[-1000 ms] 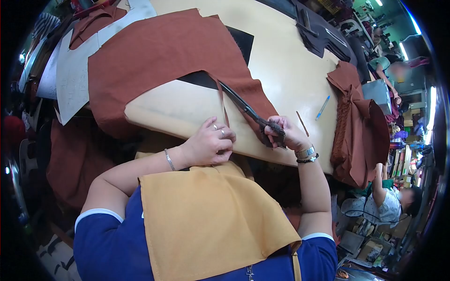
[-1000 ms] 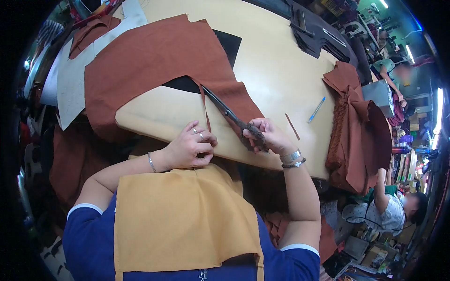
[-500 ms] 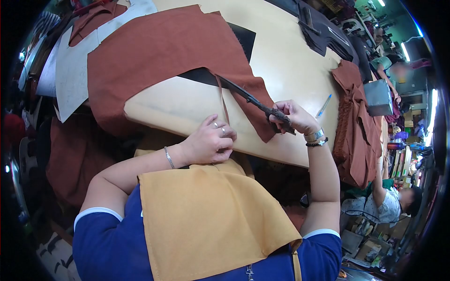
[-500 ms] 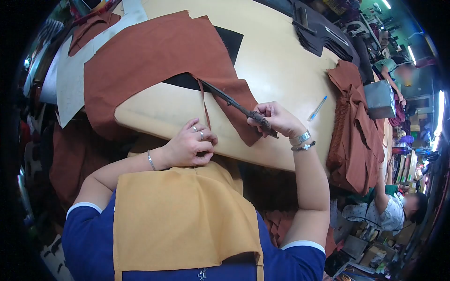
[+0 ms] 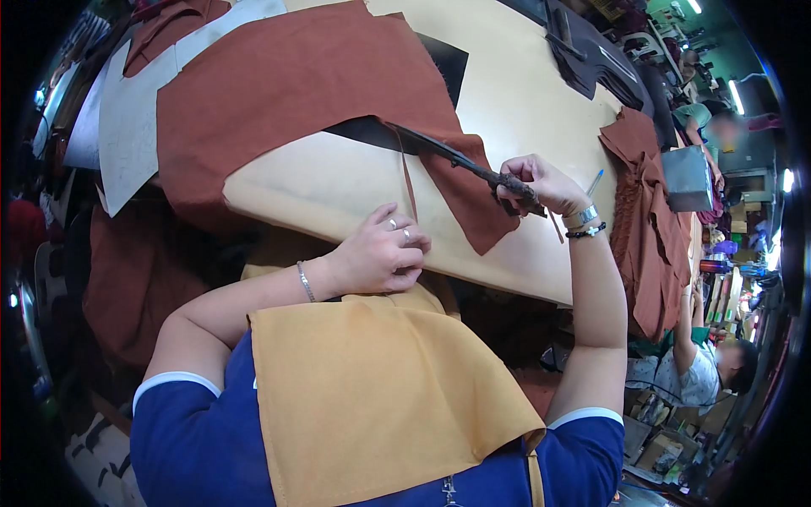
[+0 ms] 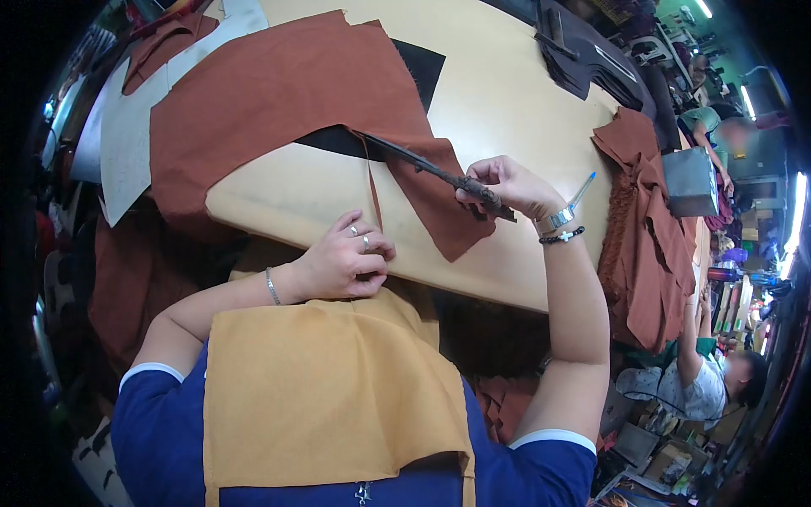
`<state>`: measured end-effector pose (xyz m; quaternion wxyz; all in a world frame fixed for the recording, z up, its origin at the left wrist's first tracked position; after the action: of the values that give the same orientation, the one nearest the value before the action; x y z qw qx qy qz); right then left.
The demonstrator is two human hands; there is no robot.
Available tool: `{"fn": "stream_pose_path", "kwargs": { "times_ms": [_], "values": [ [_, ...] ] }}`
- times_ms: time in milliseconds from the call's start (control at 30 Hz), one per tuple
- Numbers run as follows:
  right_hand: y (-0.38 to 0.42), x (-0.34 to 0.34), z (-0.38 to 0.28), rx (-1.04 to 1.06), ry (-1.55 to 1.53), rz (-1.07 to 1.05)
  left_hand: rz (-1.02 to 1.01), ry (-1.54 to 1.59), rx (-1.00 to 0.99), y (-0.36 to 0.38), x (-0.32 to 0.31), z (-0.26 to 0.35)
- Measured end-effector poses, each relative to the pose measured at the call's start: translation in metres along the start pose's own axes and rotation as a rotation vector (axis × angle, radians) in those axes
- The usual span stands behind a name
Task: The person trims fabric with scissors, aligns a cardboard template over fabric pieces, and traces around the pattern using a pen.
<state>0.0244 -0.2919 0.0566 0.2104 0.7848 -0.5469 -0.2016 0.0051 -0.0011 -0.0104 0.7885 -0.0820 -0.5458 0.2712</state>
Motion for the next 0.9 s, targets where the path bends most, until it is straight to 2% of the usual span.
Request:
{"fn": "stream_pose_path", "kwargs": {
  "times_ms": [633, 900],
  "values": [
    [-0.007, 0.014, -0.018, -0.061, 0.158, -0.050, -0.008, -0.004, 0.001, 0.002, 0.000, -0.001],
    [-0.008, 0.007, -0.023, -0.052, 0.070, -0.045, -0.001, -0.001, -0.013, 0.003, 0.000, -0.002]
  ]
}}
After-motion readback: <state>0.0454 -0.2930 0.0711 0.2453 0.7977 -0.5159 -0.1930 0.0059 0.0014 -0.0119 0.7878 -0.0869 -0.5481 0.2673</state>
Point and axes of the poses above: each hand's wrist, its own y-axis away from the middle knuckle, its own x-axis out of the back of the hand, z = x × y, the point moved 2 cm from there along -y, towards the middle knuckle, and after that the axes turned 12 degrees about -y, right-handed, at the moved point
